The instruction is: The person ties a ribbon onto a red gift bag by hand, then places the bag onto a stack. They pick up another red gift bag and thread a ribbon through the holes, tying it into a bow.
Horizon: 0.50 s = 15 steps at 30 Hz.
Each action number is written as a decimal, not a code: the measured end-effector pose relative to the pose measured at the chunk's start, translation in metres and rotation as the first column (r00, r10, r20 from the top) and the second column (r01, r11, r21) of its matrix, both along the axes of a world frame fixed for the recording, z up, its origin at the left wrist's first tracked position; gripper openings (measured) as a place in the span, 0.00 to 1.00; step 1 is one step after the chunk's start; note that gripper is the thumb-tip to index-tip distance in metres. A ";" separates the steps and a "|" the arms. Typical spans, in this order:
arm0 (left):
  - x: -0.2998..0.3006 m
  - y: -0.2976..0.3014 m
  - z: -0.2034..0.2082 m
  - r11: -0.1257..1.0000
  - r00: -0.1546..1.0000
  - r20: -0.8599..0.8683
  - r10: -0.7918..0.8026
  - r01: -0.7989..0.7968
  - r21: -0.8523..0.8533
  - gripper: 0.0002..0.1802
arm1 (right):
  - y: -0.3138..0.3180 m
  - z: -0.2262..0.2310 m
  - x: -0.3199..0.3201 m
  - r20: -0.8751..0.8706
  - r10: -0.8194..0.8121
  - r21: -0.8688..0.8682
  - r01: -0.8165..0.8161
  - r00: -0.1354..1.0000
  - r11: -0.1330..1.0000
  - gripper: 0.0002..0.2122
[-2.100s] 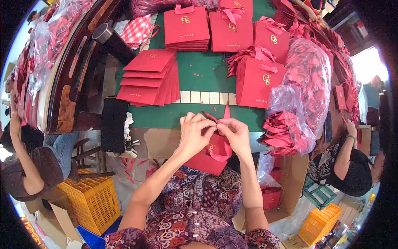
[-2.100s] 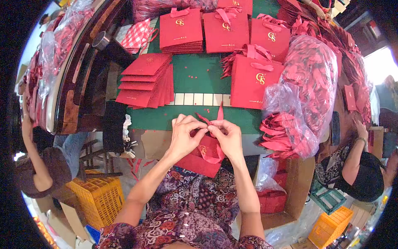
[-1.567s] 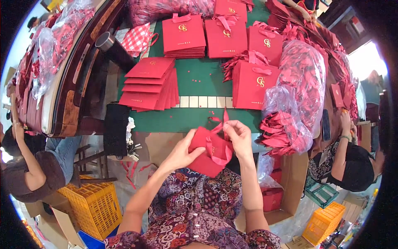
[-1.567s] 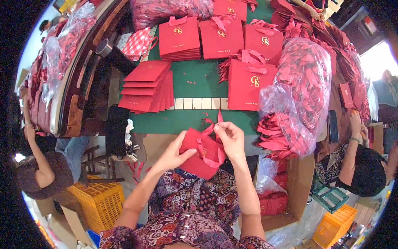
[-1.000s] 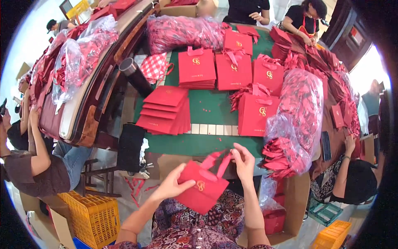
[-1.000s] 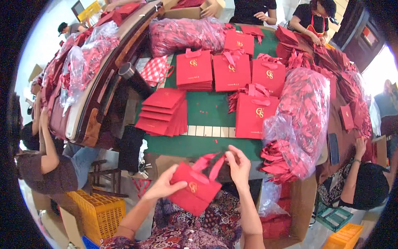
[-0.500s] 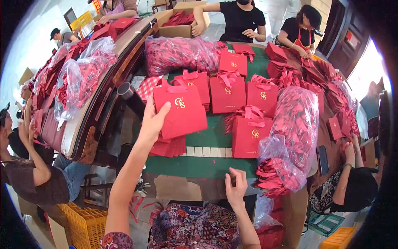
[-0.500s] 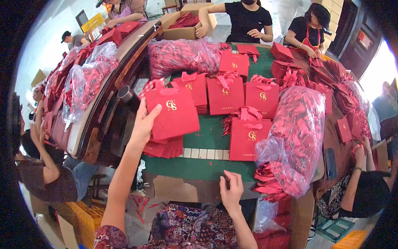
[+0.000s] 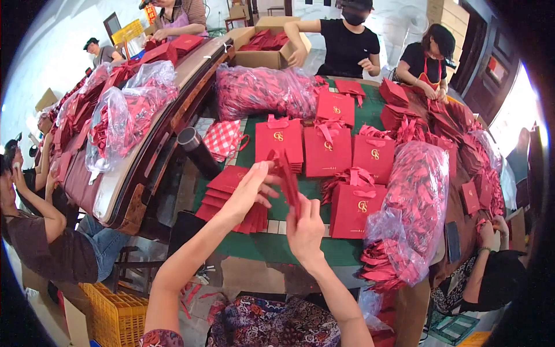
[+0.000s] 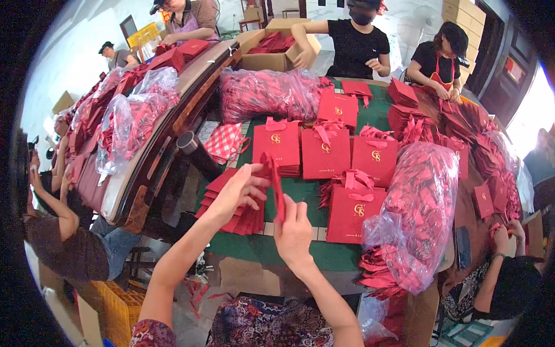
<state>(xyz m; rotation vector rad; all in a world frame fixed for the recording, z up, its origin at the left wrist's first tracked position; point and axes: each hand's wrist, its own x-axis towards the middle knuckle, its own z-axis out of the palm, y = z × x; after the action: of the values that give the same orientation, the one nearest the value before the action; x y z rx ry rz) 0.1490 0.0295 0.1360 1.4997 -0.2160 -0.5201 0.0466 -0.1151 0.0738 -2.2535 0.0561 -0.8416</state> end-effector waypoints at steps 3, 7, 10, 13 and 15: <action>-0.017 0.009 -0.029 0.974 0.960 0.274 0.053 -0.110 0.197 0.26 | 0.003 -0.010 -0.002 0.086 -0.040 0.285 0.014 0.996 0.958 0.15; -0.047 0.011 -0.055 0.974 0.964 0.265 0.018 -0.077 0.213 0.31 | 0.016 -0.010 -0.012 0.138 0.132 0.905 -0.179 0.982 0.386 0.14; -0.049 0.009 -0.046 0.994 0.993 -0.056 0.104 -0.106 -0.018 0.28 | 0.020 -0.007 -0.014 0.090 0.183 0.950 -0.140 0.979 0.279 0.11; -0.027 0.017 -0.050 0.978 0.979 -0.042 0.198 -0.200 -0.057 0.29 | 0.019 -0.008 -0.023 0.092 0.297 0.946 -0.176 0.951 0.273 0.09; -0.003 0.023 -0.052 0.961 0.975 -0.025 0.220 -0.221 -0.167 0.27 | 0.014 -0.014 -0.037 0.029 0.470 0.905 -0.223 0.882 0.362 0.12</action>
<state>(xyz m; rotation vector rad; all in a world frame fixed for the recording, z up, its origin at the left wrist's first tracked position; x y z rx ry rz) 0.1457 0.0521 0.0836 1.3366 -0.0840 -0.3192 0.0099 -0.1013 0.0599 -1.2119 0.0978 -0.1617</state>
